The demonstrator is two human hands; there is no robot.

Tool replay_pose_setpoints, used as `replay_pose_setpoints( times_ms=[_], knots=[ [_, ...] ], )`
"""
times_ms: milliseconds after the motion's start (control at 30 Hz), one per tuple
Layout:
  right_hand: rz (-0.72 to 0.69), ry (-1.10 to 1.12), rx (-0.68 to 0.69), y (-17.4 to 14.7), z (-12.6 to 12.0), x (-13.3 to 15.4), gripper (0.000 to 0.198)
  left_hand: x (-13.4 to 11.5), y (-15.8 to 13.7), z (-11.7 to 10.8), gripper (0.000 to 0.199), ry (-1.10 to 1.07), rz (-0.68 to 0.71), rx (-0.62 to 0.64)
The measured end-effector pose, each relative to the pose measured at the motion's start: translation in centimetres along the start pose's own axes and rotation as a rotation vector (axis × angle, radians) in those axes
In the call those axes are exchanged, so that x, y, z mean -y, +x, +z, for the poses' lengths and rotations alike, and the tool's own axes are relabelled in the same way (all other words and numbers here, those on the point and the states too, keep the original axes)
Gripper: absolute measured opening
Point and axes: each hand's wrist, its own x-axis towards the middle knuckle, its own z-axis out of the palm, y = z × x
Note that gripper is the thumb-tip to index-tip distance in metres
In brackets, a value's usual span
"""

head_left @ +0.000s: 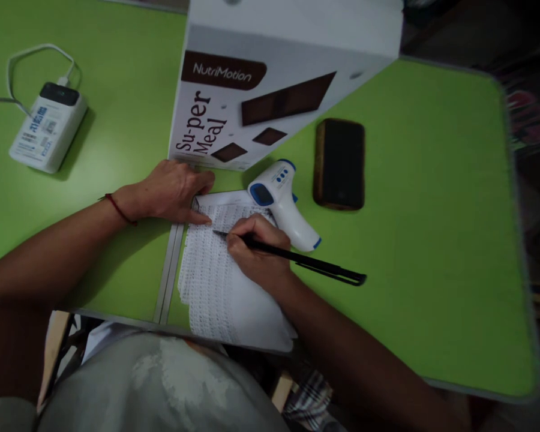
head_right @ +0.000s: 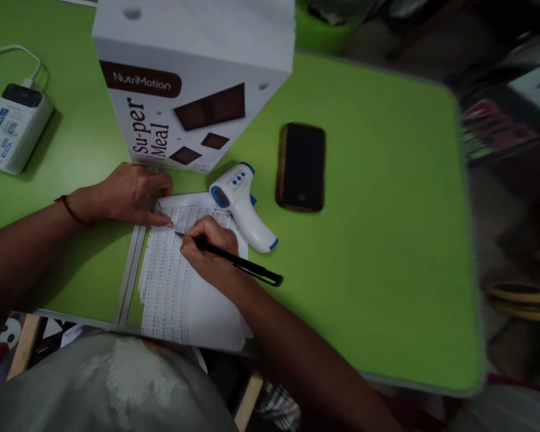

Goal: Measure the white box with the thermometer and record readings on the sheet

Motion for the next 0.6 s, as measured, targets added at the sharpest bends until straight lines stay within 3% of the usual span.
replay_pose_setpoints(
  times_ms=[267, 600],
  knots=[
    [-0.024, -0.019, -0.085, -0.08, 0.08, -0.25, 0.010, 0.01, 0.00, 0.02, 0.048, 0.044, 0.019, -0.025],
    [0.000, -0.011, -0.030, -0.23, 0.03, -0.39, 0.010, 0.00, -0.02, -0.08, 0.049, 0.040, 0.016, -0.007]
  ],
)
